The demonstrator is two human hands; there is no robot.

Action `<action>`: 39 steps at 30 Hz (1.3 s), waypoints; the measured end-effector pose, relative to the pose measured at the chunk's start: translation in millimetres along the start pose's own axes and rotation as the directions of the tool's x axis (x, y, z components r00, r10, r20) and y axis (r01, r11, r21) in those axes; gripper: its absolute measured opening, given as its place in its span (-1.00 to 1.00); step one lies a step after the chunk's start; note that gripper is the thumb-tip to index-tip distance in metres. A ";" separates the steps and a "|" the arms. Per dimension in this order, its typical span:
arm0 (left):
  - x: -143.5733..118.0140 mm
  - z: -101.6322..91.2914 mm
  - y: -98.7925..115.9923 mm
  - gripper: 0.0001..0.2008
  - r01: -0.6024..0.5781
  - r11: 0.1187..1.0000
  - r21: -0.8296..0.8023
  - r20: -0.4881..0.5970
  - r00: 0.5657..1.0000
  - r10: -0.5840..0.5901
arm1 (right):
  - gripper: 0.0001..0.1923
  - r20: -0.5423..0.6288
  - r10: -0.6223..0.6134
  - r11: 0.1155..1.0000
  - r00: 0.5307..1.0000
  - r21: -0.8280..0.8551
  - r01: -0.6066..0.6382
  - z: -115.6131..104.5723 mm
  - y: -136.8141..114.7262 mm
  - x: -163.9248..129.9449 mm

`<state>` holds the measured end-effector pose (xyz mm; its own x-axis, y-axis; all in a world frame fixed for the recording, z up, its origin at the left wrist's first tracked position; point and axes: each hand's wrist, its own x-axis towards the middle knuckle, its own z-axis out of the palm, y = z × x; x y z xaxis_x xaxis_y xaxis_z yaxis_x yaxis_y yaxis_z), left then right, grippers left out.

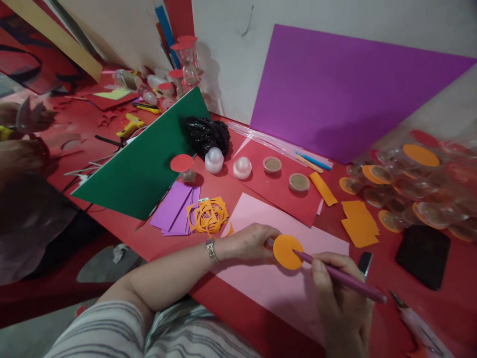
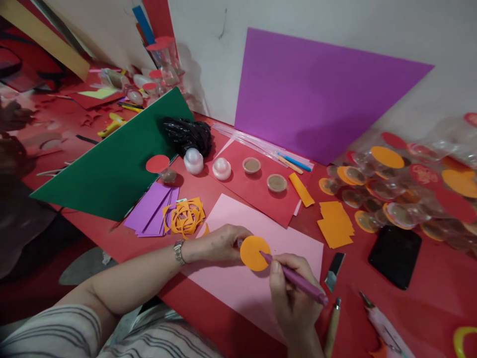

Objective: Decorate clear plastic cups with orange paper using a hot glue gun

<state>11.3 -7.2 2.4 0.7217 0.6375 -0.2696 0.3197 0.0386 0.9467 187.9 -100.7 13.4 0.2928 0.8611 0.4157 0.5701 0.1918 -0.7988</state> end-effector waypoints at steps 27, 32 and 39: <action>-0.2 1.7 1.7 -0.69 0.057 0.995 -0.079 0.031 0.998 -0.055 | -0.79 -0.006 0.092 0.994 0.996 -0.061 -0.092 -0.8 -26.8 -1.7; 0.0 1.4 -0.6 -0.68 0.040 0.998 -0.043 0.012 0.999 -0.040 | -0.84 0.061 -0.044 0.998 0.997 -0.051 0.047 -2.8 -13.7 1.1; 1.0 1.0 -1.8 -0.70 0.023 0.999 -0.024 0.015 1.000 -0.023 | -0.85 0.031 0.052 0.998 0.998 -0.029 -0.051 0.4 -24.2 0.4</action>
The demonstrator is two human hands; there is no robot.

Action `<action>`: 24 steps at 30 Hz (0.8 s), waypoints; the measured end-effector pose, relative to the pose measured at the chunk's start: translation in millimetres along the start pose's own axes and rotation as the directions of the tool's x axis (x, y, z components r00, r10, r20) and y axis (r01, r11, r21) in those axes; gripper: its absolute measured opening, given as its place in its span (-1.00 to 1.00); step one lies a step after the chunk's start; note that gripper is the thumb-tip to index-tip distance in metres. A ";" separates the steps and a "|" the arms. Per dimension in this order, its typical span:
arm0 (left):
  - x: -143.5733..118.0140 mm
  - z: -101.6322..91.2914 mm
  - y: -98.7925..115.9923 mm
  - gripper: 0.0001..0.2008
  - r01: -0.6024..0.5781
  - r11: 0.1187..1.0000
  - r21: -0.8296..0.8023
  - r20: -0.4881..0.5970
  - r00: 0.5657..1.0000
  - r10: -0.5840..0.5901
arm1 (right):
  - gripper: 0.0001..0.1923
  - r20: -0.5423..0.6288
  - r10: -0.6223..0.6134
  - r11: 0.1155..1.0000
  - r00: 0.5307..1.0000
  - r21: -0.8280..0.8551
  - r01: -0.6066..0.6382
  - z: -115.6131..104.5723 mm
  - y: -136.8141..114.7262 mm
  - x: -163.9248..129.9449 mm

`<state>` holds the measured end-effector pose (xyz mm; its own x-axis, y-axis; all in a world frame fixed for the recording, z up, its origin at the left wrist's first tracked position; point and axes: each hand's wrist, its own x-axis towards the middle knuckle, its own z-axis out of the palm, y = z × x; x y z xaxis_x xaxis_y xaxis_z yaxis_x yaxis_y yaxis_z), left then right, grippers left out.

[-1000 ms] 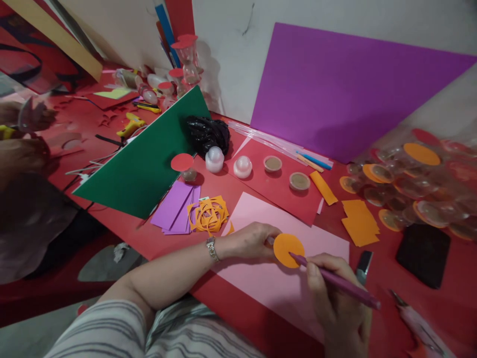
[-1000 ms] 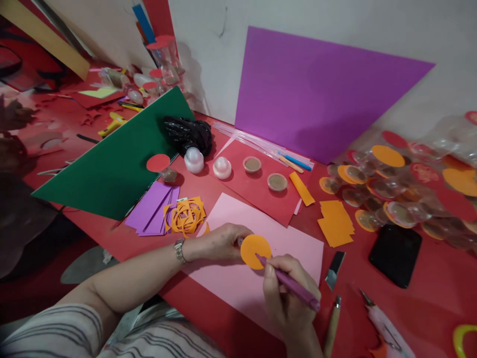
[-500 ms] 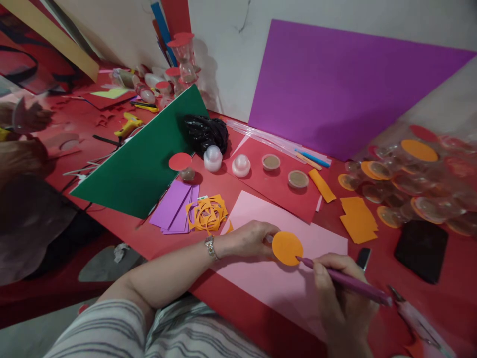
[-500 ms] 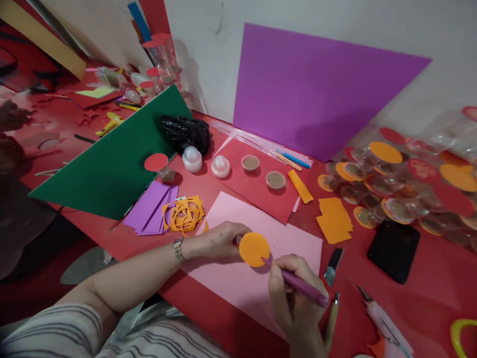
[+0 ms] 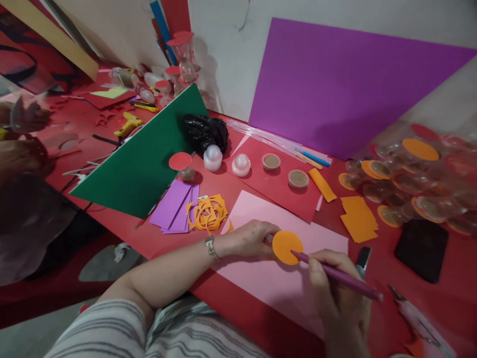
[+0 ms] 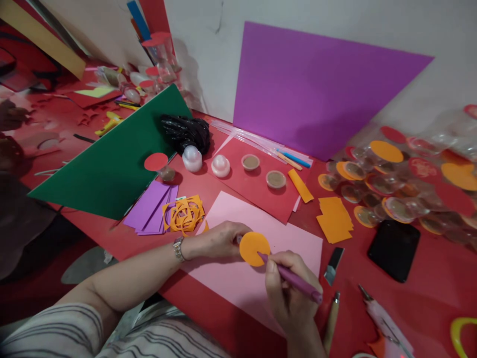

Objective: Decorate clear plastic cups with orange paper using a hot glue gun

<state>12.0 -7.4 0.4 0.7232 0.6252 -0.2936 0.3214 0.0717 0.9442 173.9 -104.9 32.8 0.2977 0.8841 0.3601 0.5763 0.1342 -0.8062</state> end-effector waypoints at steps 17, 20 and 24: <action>-0.9 -0.7 2.4 -0.74 -0.055 0.999 0.001 -0.005 0.998 0.055 | -0.84 -0.151 -0.080 0.991 0.985 0.090 0.094 -0.9 17.5 -1.9; -0.7 -0.9 1.7 -0.74 -0.042 0.999 0.028 -0.010 0.999 0.042 | -0.82 -0.214 -0.104 0.982 0.971 0.135 0.135 -2.9 32.6 -4.6; -0.1 -1.6 -2.4 -0.72 -0.077 0.994 0.081 -0.001 0.997 0.078 | -0.81 -0.197 0.091 0.974 0.976 0.223 -0.046 -3.0 36.0 -9.6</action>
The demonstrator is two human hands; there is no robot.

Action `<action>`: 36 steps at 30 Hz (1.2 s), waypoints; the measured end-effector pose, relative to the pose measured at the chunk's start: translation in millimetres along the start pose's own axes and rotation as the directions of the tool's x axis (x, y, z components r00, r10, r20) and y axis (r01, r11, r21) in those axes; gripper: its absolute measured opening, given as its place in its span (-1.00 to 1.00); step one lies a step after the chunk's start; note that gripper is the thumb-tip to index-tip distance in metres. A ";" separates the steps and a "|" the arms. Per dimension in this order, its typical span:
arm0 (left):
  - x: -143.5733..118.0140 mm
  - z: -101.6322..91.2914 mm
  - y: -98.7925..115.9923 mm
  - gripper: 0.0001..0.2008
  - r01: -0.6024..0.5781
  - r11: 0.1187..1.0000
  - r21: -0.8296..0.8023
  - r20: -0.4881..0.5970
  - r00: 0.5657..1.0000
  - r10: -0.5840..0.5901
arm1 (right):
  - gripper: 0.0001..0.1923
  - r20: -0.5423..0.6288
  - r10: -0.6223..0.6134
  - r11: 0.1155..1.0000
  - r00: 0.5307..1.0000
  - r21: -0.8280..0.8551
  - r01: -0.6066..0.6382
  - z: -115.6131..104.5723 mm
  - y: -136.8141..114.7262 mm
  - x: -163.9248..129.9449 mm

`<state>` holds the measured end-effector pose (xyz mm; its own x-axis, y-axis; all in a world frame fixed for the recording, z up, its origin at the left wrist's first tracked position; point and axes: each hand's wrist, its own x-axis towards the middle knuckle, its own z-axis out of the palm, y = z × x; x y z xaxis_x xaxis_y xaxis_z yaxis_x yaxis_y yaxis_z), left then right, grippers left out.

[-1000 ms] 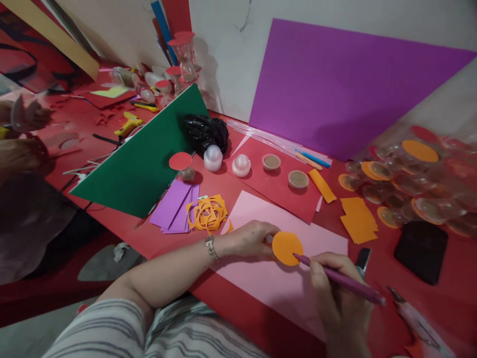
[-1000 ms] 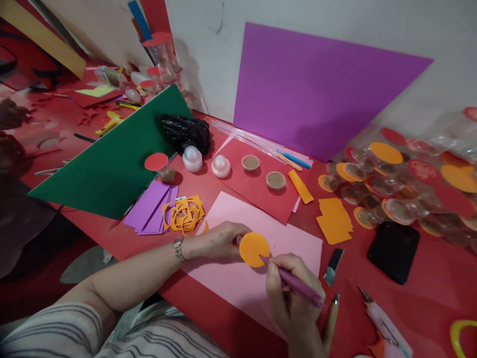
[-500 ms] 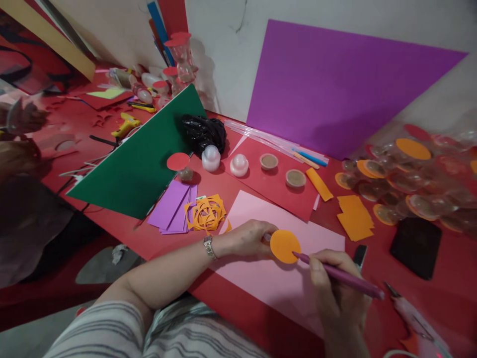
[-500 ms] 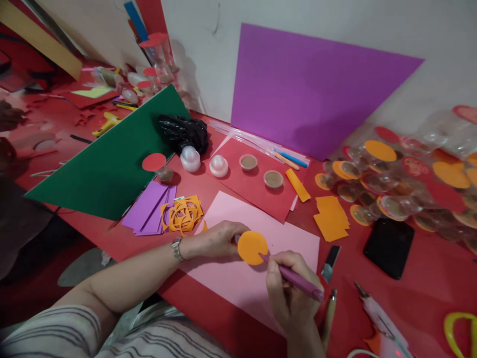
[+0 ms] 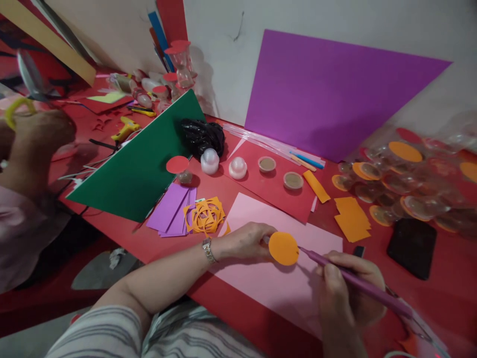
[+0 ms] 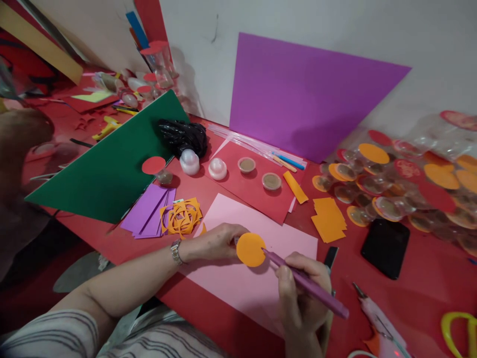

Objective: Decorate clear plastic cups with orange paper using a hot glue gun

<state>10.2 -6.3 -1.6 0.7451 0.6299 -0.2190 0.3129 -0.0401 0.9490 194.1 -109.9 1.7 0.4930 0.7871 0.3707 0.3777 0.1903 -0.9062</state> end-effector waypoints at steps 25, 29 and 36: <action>-1.4 -3.3 -2.9 -0.78 -0.108 0.989 0.100 0.032 0.994 0.105 | -0.98 0.210 -0.310 0.928 0.927 -0.145 0.343 11.2 -9.8 10.1; -1.0 -2.3 -2.9 -0.77 -0.074 0.995 0.062 0.026 0.997 0.072 | -0.94 0.270 -0.397 0.868 0.877 -0.201 0.454 13.4 -14.4 12.5; -0.9 -2.0 -1.9 -0.76 -0.029 0.999 0.034 0.036 0.999 0.027 | -0.95 0.281 -0.415 0.838 0.865 -0.253 0.484 13.6 -13.1 11.2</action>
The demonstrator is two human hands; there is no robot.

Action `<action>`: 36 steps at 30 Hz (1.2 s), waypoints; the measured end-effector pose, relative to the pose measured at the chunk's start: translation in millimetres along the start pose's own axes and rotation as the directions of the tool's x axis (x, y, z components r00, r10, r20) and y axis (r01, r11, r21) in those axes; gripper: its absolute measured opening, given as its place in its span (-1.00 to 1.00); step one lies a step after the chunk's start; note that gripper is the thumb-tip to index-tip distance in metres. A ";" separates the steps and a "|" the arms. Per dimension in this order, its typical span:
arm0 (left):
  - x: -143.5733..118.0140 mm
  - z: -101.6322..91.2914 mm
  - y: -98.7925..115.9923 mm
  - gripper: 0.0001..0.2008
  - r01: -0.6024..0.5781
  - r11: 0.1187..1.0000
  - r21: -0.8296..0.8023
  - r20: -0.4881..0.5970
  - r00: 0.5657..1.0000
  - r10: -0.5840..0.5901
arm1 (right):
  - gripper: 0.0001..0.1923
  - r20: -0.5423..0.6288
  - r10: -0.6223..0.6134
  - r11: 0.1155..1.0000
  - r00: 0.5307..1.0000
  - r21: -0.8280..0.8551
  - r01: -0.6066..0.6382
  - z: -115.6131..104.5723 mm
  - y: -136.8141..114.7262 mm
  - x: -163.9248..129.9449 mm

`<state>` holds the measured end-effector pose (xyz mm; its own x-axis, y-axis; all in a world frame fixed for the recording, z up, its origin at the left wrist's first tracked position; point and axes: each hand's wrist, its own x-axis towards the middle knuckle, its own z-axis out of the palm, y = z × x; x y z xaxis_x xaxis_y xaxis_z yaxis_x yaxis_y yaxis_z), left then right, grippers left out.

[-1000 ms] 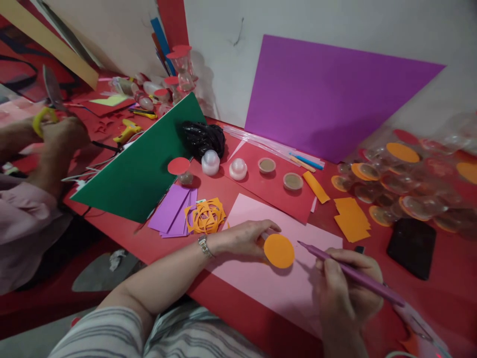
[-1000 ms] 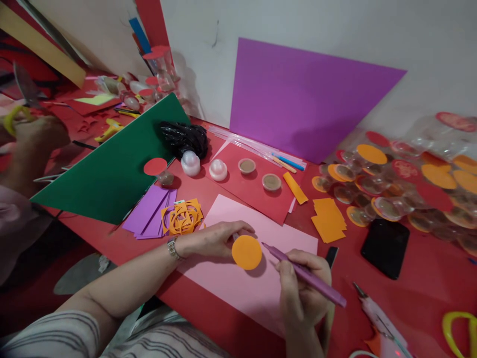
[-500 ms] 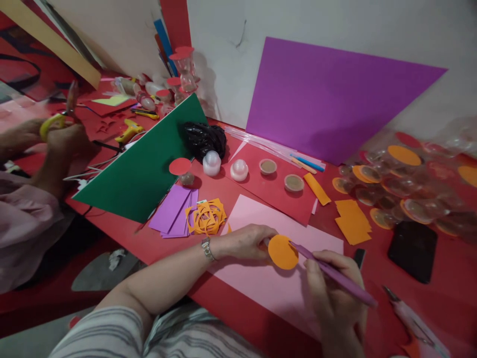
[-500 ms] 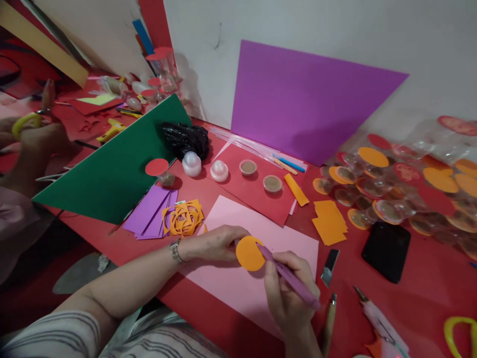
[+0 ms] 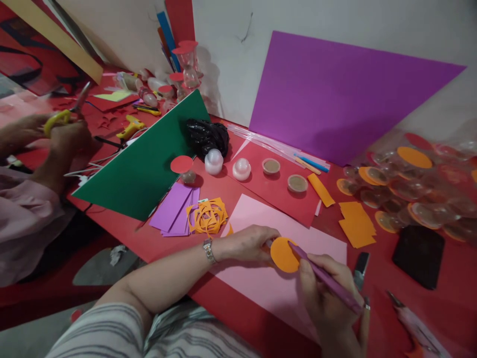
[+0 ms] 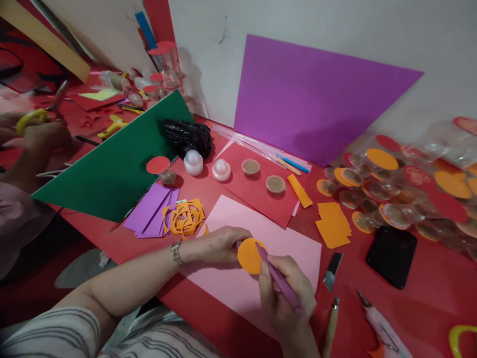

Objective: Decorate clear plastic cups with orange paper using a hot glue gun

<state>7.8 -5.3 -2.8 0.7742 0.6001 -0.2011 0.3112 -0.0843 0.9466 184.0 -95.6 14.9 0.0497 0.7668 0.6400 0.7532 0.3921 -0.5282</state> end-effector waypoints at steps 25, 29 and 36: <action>-1.1 3.3 1.6 -0.78 -0.022 1.000 0.020 -0.012 1.000 0.022 | -0.89 0.102 -0.094 0.989 0.990 0.124 0.081 1.3 -15.9 -1.1; -1.0 2.8 1.5 -0.77 -0.028 1.000 0.011 -0.004 1.000 0.028 | -0.90 0.115 -0.084 0.990 0.990 0.123 0.070 0.7 -16.1 -2.5; -1.8 2.8 3.6 -0.78 0.004 1.000 -0.024 0.002 1.000 -0.004 | -0.91 0.125 -0.053 0.994 0.991 0.104 0.040 -2.5 -15.8 -3.3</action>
<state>9.1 -8.9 0.3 0.7739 0.5991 -0.2054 0.3012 -0.0629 0.9515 173.6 -105.6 22.5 -0.0726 0.8025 0.5921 0.6821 0.4731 -0.5575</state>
